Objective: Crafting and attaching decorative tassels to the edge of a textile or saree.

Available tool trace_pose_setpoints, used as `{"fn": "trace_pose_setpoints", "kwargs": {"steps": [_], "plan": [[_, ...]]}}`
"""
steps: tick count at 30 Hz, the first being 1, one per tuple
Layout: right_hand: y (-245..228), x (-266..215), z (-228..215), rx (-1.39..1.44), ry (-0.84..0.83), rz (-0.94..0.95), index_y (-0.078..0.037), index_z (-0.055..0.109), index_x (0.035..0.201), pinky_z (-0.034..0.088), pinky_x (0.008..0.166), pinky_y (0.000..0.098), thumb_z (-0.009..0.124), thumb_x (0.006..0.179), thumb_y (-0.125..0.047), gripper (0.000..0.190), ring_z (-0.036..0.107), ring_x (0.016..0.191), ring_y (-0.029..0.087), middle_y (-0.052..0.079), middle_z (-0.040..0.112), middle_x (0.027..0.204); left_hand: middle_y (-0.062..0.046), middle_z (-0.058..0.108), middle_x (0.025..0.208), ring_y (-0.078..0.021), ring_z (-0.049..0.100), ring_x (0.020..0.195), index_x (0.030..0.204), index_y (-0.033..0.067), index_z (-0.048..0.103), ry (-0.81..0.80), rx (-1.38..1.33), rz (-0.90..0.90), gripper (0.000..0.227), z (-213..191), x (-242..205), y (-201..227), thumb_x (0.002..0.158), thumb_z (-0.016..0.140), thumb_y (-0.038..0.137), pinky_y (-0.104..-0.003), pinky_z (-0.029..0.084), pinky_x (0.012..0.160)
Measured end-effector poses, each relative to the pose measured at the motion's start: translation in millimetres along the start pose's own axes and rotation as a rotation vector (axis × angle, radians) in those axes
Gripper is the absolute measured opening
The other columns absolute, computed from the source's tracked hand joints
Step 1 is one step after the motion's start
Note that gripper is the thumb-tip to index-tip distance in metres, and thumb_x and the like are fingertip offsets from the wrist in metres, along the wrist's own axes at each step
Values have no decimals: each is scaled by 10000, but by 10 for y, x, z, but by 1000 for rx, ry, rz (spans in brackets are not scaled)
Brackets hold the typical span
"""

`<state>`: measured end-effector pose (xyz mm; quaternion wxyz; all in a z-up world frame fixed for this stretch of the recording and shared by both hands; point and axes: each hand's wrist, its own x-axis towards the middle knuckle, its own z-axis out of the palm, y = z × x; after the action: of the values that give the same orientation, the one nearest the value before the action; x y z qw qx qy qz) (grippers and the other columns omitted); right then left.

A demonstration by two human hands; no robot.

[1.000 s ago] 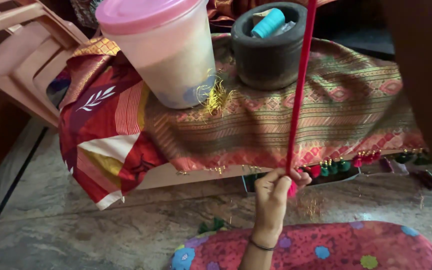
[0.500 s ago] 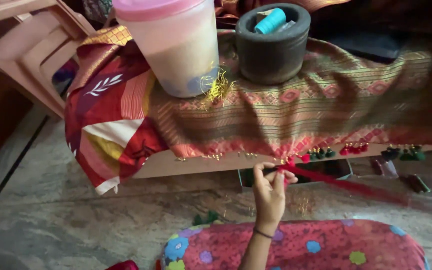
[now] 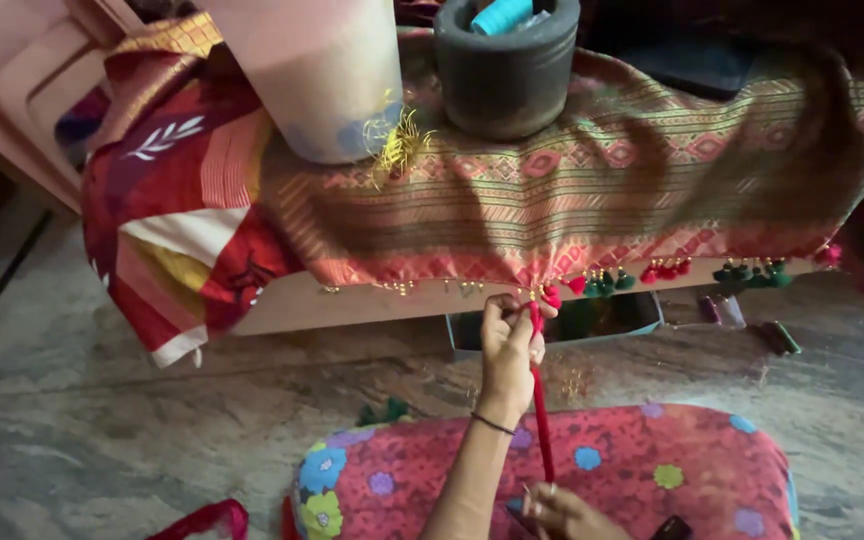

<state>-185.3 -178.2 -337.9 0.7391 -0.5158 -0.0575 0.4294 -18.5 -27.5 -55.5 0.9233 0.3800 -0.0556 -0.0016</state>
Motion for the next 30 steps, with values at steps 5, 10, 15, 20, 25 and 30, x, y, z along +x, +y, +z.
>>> {"fn": "trace_pose_setpoints", "kwargs": {"steps": [5, 10, 15, 20, 25, 30], "plan": [[-2182, -369, 594, -419, -282, 54, -108, 706, 1136, 517, 891, 246, 662, 975, -179, 181, 628, 985, 67, -47, 710, 1039, -115, 714, 963, -20, 368, 503, 1066, 102, 402, 75, 73, 43, 141, 14, -25, -11, 1071, 541, 74, -193, 268, 429], [-3215, -291, 639, -420, 827, -591, 22, 773, 941, 516, 718, 327, 656, 1004, -180, 241, 641, 762, 175, 112, 731, 826, -91, 717, 901, -43, 424, 523, 1052, 108, 393, 147, 102, 70, 156, 102, -81, 59, 1023, 534, 48, -212, 316, 453], [-3753, 93, 678, -252, 535, -466, -22, 763, 1001, 547, 848, 294, 598, 969, -194, 241, 712, 884, 138, 54, 772, 932, -48, 603, 803, -39, 423, 536, 1029, 103, 415, 214, 175, 94, 164, -45, -23, -117, 1040, 567, 41, -211, 321, 461], [-3591, 332, 498, 49, 290, -410, 30, 730, 1025, 526, 887, 347, 637, 1003, -125, 182, 682, 918, 170, 83, 752, 961, -12, 587, 821, -12, 439, 563, 1036, 76, 473, 242, 237, 108, 110, 26, -139, -30, 1070, 577, 67, -192, 334, 472], [-3436, 201, 532, -223, 441, -516, 7, 762, 1005, 523, 923, 301, 577, 1025, -160, 250, 681, 942, 120, 53, 774, 970, -32, 706, 1041, -79, 686, 985, 1116, 5, 561, 129, 753, 356, 112, -174, -216, -74, 1005, 564, 5, -254, 553, 858], [-3219, 222, 515, -155, 444, -528, 1, 733, 1071, 479, 965, 285, 582, 1032, -152, 218, 644, 1012, 105, 41, 741, 1034, 9, 695, 949, -66, 642, 883, 1161, -44, 675, 72, 377, 19, 237, -248, 97, 65, 1001, 585, 104, -231, 506, 820]]}}
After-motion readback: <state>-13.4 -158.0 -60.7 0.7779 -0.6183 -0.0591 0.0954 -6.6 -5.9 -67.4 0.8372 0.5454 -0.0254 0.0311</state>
